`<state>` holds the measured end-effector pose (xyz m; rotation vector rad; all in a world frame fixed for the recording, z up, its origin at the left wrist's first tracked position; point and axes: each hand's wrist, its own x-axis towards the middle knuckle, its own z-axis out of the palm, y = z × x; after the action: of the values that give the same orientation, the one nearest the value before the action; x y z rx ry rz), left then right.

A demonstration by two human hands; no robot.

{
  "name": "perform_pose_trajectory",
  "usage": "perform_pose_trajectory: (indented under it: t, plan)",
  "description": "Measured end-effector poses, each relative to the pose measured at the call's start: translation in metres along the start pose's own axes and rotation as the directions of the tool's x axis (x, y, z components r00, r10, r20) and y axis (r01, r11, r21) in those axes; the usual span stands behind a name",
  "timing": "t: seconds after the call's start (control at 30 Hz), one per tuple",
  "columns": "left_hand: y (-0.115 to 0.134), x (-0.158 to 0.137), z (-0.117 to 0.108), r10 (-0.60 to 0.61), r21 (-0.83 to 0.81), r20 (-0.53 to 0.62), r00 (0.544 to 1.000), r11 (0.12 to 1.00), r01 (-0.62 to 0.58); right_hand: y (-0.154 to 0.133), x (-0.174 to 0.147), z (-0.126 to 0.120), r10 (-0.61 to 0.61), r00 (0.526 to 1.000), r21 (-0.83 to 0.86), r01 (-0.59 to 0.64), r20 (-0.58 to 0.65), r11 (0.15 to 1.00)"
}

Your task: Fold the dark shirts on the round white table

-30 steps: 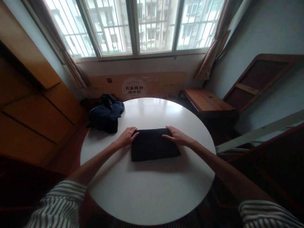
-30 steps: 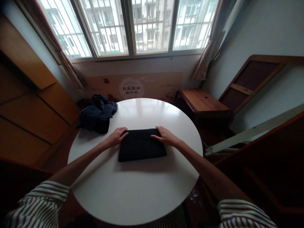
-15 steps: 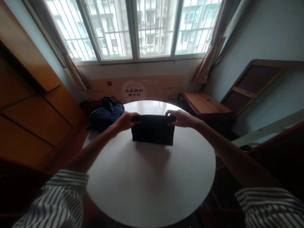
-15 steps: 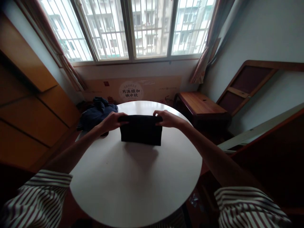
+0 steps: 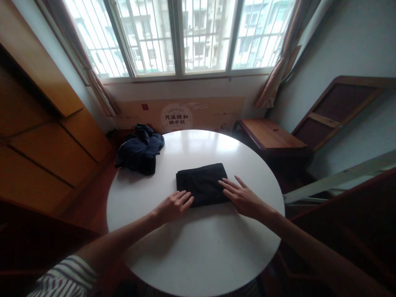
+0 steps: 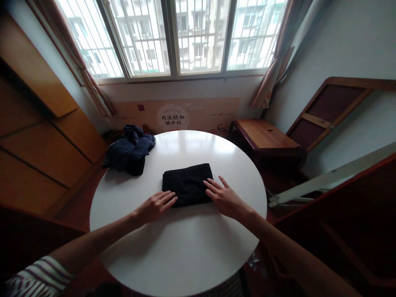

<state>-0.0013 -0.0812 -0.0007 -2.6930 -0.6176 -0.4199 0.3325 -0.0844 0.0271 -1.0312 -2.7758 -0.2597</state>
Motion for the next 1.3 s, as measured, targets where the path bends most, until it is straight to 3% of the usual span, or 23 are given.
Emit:
perform_pose_trajectory:
  t: [0.17,0.23,0.33,0.5,0.67,0.77,0.83,0.93,1.03,1.2,1.3]
  plan:
    - [-0.009,0.034,-0.022,-0.178,-0.274,0.102,0.979,0.941,0.199,-0.003,0.037,-0.03,0.04,0.999,0.182,-0.04,0.005,0.983]
    - [-0.011,0.051,-0.018,-0.248,-0.283,0.142,0.958,0.918,0.279,-0.002,0.06,-0.024,0.056,0.998,0.22,-0.055,-0.001,0.974]
    - [-0.011,0.061,0.001,-0.313,-0.231,0.263,0.913,0.898,0.375,0.001,0.082,0.0,0.163,0.985,0.183,-0.171,0.058,0.968]
    - [-0.018,0.039,0.019,-0.437,-0.167,0.372,0.819,0.837,0.522,0.014,0.071,0.035,0.381,0.914,0.132,-0.399,0.14,0.908]
    - [-0.014,0.008,0.011,-0.563,-0.156,0.309,0.766,0.765,0.625,0.03,0.048,0.044,0.483,0.869,0.241,-0.494,0.106,0.835]
    - [0.001,-0.008,-0.002,-0.562,-0.163,0.211,0.8,0.786,0.596,0.031,0.035,0.036,0.569,0.822,0.332,-0.547,0.036,0.769]
    - [0.011,-0.014,-0.011,-0.479,-0.144,0.137,0.867,0.856,0.496,0.027,0.028,0.024,0.525,0.851,0.337,-0.487,-0.027,0.806]
    - [0.017,-0.013,-0.022,-0.303,-0.059,0.092,0.948,0.949,0.309,0.015,0.024,0.003,0.203,0.978,0.283,-0.182,-0.048,0.942]
    - [0.017,-0.005,-0.025,-0.186,-0.008,0.121,0.975,0.982,0.188,0.004,0.026,-0.008,-0.074,0.996,0.242,0.061,0.045,0.968]
    - [0.014,0.002,-0.021,-0.139,0.022,0.107,0.984,0.99,0.137,-0.005,0.03,0.002,-0.088,0.995,0.102,0.084,0.035,0.991]
    - [-0.006,0.007,-0.017,-0.152,0.02,0.046,0.987,0.988,0.151,-0.022,0.032,0.008,-0.036,0.999,-0.026,0.036,-0.018,0.999]
